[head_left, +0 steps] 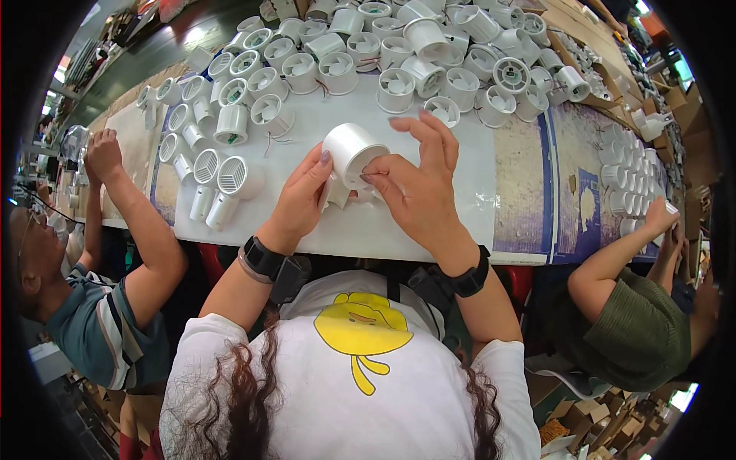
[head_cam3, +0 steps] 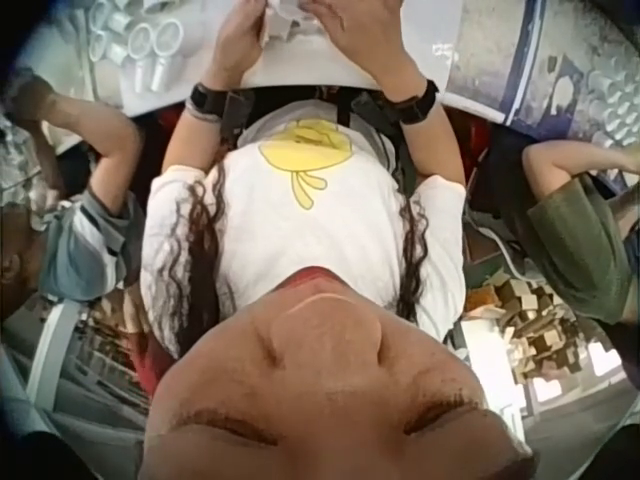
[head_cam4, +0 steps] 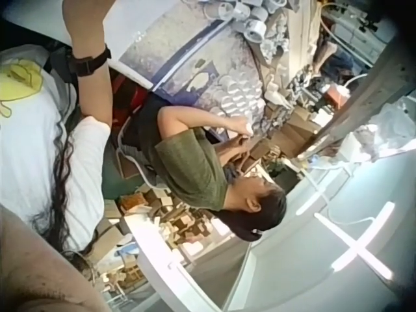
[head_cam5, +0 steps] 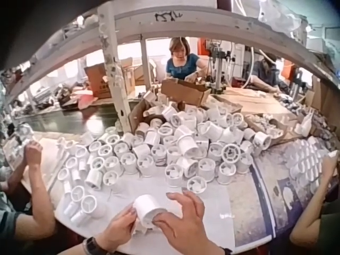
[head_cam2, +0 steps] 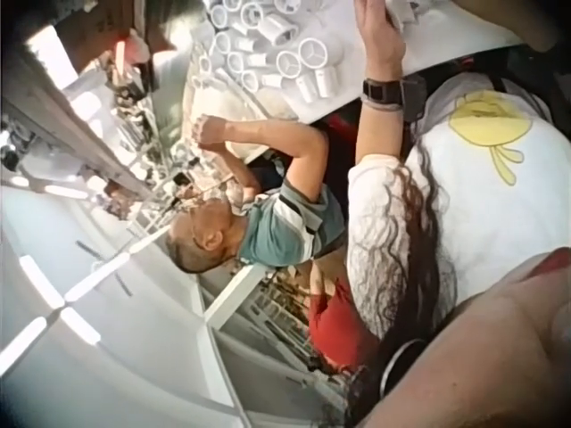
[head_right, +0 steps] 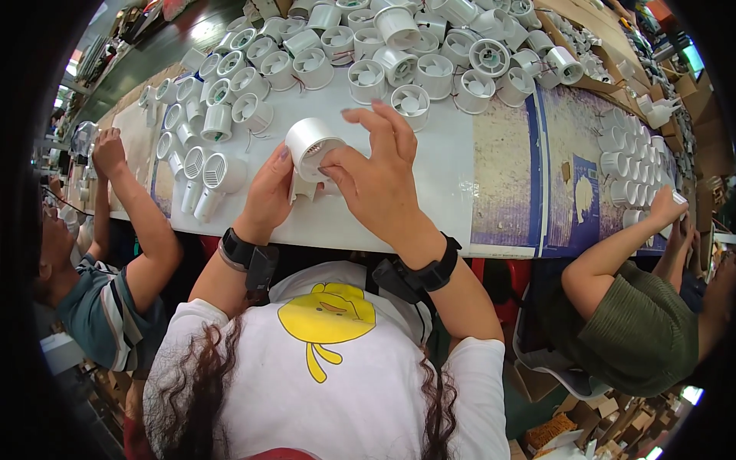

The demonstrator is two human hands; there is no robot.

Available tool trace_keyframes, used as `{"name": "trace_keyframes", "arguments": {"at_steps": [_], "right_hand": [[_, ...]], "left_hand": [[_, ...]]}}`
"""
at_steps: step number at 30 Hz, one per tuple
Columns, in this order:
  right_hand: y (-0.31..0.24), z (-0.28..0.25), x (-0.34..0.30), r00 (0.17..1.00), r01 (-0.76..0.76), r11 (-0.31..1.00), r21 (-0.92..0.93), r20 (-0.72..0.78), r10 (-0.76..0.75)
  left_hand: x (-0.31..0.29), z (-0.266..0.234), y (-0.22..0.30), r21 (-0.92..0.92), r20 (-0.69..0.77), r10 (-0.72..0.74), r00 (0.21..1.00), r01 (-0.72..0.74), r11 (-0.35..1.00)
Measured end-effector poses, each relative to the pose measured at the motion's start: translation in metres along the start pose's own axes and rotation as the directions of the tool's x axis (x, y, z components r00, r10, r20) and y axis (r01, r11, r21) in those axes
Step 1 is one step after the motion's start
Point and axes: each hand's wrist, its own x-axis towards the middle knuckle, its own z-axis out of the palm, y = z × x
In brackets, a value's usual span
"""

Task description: The person picks up a white plastic housing and a fan motor, threads the wires through the housing, and presses the motor into place. They repeat this process for a second unit, tucking the wires into a side channel before setting it down.

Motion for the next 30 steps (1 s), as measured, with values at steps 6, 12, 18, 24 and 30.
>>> {"name": "trace_keyframes", "arguments": {"at_steps": [6, 12, 18, 24, 30], "right_hand": [[0.006, 0.008, -0.001, 0.998, -0.027, 0.995, 0.094, 0.058, 0.021], [0.005, 0.011, -0.002, 0.997, -0.006, 0.996, 0.088, 0.079, -0.001], [-0.003, 0.002, 0.001, 0.992, 0.061, 0.994, 0.092, 0.107, -0.071], [0.01, 0.005, -0.004, 0.995, 0.028, 0.998, 0.057, 0.09, -0.033], [0.017, 0.007, -0.008, 0.996, -0.017, 0.989, 0.149, 0.084, 0.004]], "left_hand": [[0.003, 0.007, 0.0, 0.044, -0.073, 0.017, 0.997, -0.014, 0.999], [0.008, 0.008, -0.005, 0.076, -0.104, 0.05, 0.993, -0.043, 0.996], [0.011, 0.008, -0.002, -0.065, -0.112, -0.016, 0.994, 0.009, 0.998], [0.009, 0.01, 0.007, 0.029, 0.034, -0.025, 0.999, 0.024, 0.999], [0.008, 0.007, -0.001, 0.223, 0.057, 0.054, 0.997, -0.066, 0.973]]}}
